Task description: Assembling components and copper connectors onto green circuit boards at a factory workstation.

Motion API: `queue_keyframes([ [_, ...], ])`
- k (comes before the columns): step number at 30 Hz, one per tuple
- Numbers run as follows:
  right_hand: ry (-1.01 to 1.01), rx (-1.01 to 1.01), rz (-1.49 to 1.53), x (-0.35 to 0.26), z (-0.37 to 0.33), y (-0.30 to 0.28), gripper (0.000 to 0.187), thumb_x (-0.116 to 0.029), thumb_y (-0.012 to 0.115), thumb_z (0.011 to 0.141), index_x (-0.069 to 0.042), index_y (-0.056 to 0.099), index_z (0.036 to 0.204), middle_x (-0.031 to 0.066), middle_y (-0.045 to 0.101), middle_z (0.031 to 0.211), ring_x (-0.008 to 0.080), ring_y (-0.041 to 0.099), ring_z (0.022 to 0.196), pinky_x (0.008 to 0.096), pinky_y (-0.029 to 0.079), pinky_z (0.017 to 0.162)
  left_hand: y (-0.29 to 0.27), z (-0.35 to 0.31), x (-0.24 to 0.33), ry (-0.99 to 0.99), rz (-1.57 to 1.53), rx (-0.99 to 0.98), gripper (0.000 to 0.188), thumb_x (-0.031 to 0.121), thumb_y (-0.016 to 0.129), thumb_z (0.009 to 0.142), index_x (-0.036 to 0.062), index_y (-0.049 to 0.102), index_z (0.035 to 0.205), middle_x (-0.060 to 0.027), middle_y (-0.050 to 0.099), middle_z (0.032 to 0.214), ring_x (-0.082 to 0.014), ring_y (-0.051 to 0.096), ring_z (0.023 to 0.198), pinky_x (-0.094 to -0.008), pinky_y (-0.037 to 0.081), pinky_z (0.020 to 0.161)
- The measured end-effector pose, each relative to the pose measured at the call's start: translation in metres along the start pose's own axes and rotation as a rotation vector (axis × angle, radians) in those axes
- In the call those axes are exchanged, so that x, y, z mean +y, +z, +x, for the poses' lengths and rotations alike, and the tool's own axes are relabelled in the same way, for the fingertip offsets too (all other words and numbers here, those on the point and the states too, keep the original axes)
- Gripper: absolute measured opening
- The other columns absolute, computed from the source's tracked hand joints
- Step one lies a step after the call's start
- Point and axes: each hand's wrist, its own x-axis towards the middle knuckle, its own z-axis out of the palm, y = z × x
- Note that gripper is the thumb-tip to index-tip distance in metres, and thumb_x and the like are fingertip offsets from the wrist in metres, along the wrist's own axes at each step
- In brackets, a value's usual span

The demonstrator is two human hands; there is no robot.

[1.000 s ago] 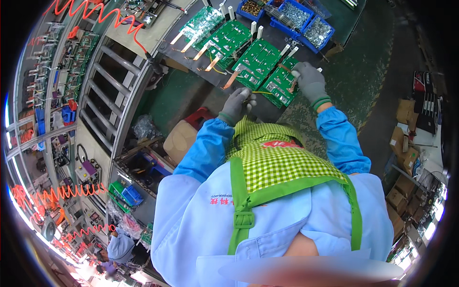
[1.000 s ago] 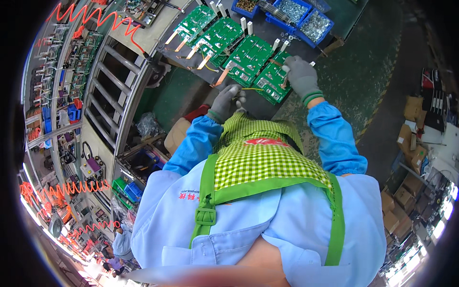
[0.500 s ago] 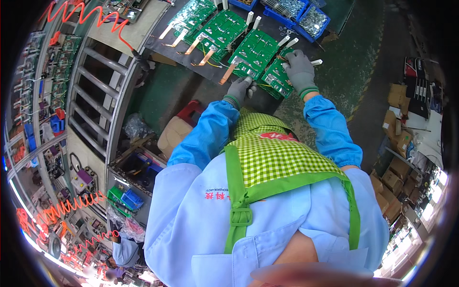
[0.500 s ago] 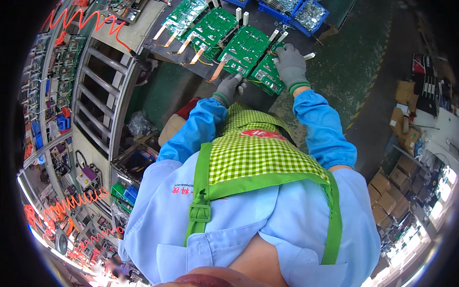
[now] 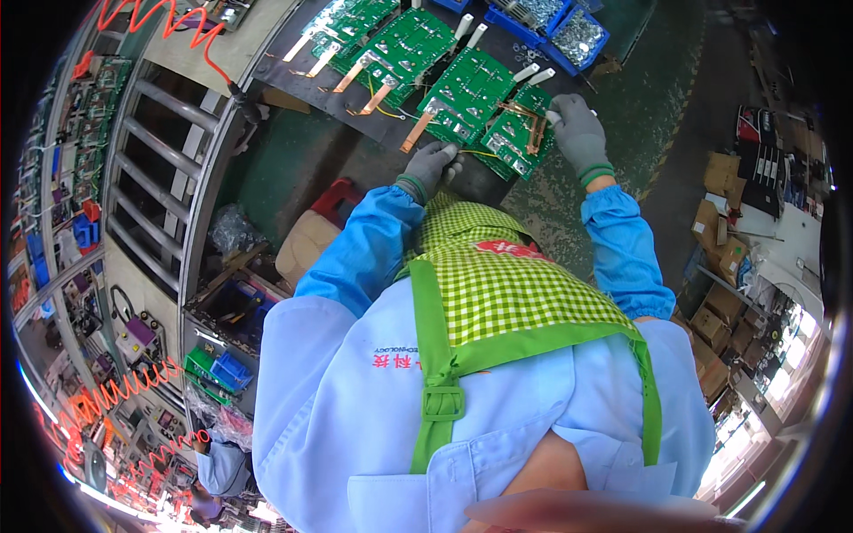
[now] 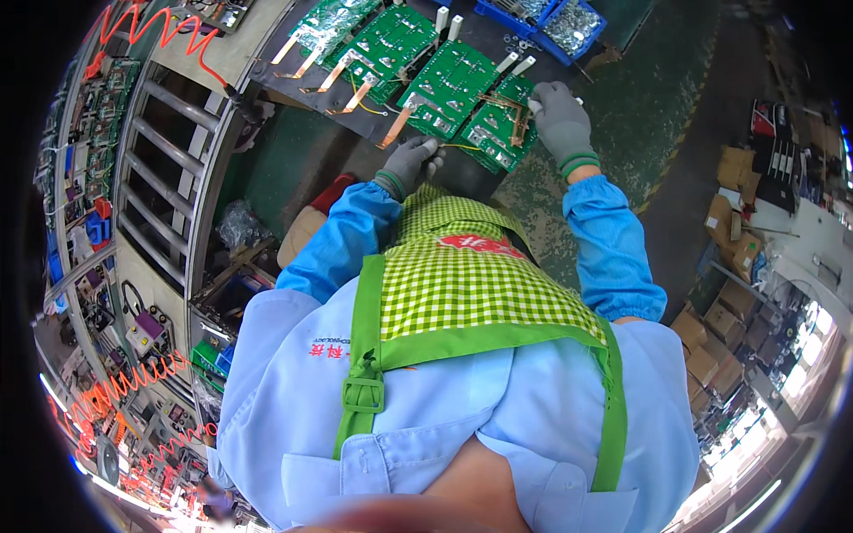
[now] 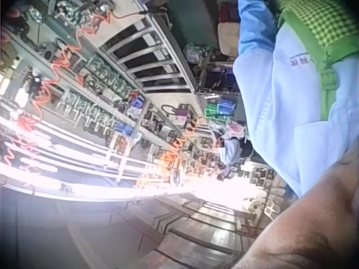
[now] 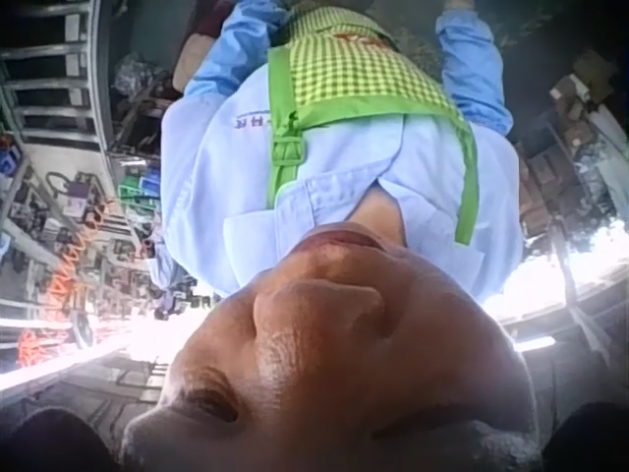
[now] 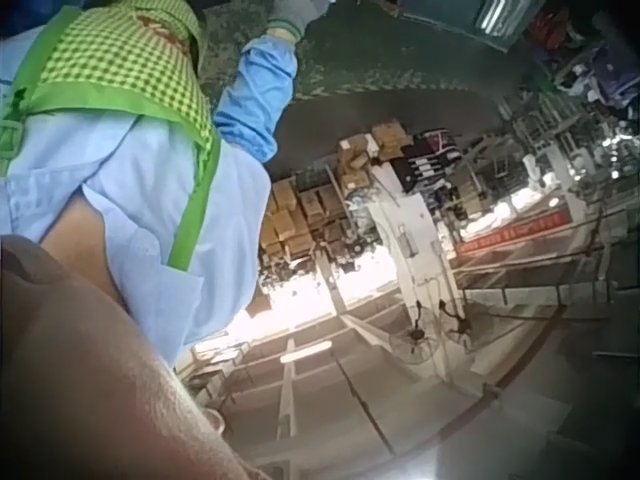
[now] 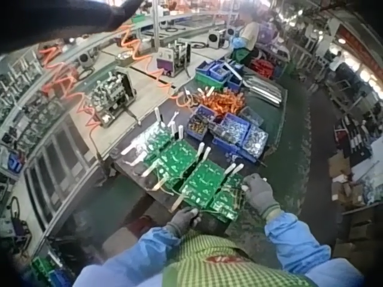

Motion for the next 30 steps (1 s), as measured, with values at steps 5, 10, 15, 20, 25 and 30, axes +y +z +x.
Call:
queue_keyframes([
  [5, 0.025, -0.082, 0.051, -0.013, -0.007, 0.001, 0.018, -0.023, 0.057, 0.08, -0.015, 0.058, 0.096, 0.0088, 0.053, 0.1, 0.0299, 0.057, 0.086, 0.0419, 0.046, 0.071, -0.001, 0.0, 0.004, 0.043, -0.345, -0.017, 0.018, 0.017, 0.049, 0.091, 0.0035, 0.051, 0.102, -0.0057, 0.055, 0.086, -0.0094, 0.053, 0.066, -0.0177, 0.047, 0.051],
  [10, 0.089, 0.006, -0.009, -0.024, -0.002, 0.017, 0.023, -0.027, 0.058, 0.079, -0.016, 0.06, 0.099, 0.0099, 0.054, 0.102, 0.03, 0.057, 0.089, 0.0416, 0.047, 0.074, 0.006, 0.006, 0.004, 0.021, -0.458, -0.032, 0.02, 0.014, 0.048, 0.091, 0.0026, 0.049, 0.107, -0.0074, 0.055, 0.09, -0.012, 0.054, 0.07, -0.0184, 0.048, 0.051],
  [15, 0.115, -0.101, -0.022, -0.015, 0.007, 0.009, 0.024, -0.025, 0.056, 0.079, -0.016, 0.059, 0.101, 0.0108, 0.055, 0.1, 0.0311, 0.057, 0.089, 0.0422, 0.047, 0.076, -0.001, 0.018, 0.0, 0.053, -0.419, -0.09, 0.017, 0.015, 0.049, 0.091, 0.0049, 0.05, 0.104, -0.0072, 0.053, 0.089, -0.0146, 0.053, 0.075, -0.0209, 0.049, 0.055],
  [20, 0.149, -0.238, -0.153, -0.005, 0.01, 0.017, 0.019, -0.026, 0.052, 0.082, -0.015, 0.058, 0.096, 0.0108, 0.056, 0.099, 0.0314, 0.057, 0.088, 0.0423, 0.046, 0.076, 0.002, 0.023, -0.001, 0.024, -0.464, -0.121, 0.016, 0.015, 0.05, 0.09, 0.005, 0.05, 0.103, -0.0072, 0.052, 0.088, -0.0144, 0.053, 0.074, -0.0209, 0.048, 0.056],
  [25, 0.16, -0.082, -0.065, -0.016, -0.004, 0.001, 0.019, -0.026, 0.051, 0.082, -0.012, 0.057, 0.093, 0.0121, 0.057, 0.092, 0.0317, 0.057, 0.084, 0.0422, 0.046, 0.073, -0.004, 0.024, -0.005, 0.047, -0.455, -0.115, 0.016, 0.014, 0.048, 0.091, 0.0043, 0.05, 0.103, -0.0076, 0.053, 0.087, -0.0151, 0.053, 0.074, -0.0215, 0.049, 0.058],
  [30, 0.216, -0.267, 0.676, -0.062, -0.046, 0.005, 0.021, -0.023, 0.052, 0.084, -0.008, 0.056, 0.098, 0.0071, 0.058, 0.077, 0.0219, 0.058, 0.065, 0.0309, 0.047, 0.058, 0.0, 0.021, -0.002, 0.065, -0.423, -0.174, 0.016, 0.013, 0.046, 0.091, 0.0037, 0.05, 0.103, -0.0076, 0.053, 0.088, -0.0152, 0.054, 0.076, -0.0226, 0.05, 0.06],
])
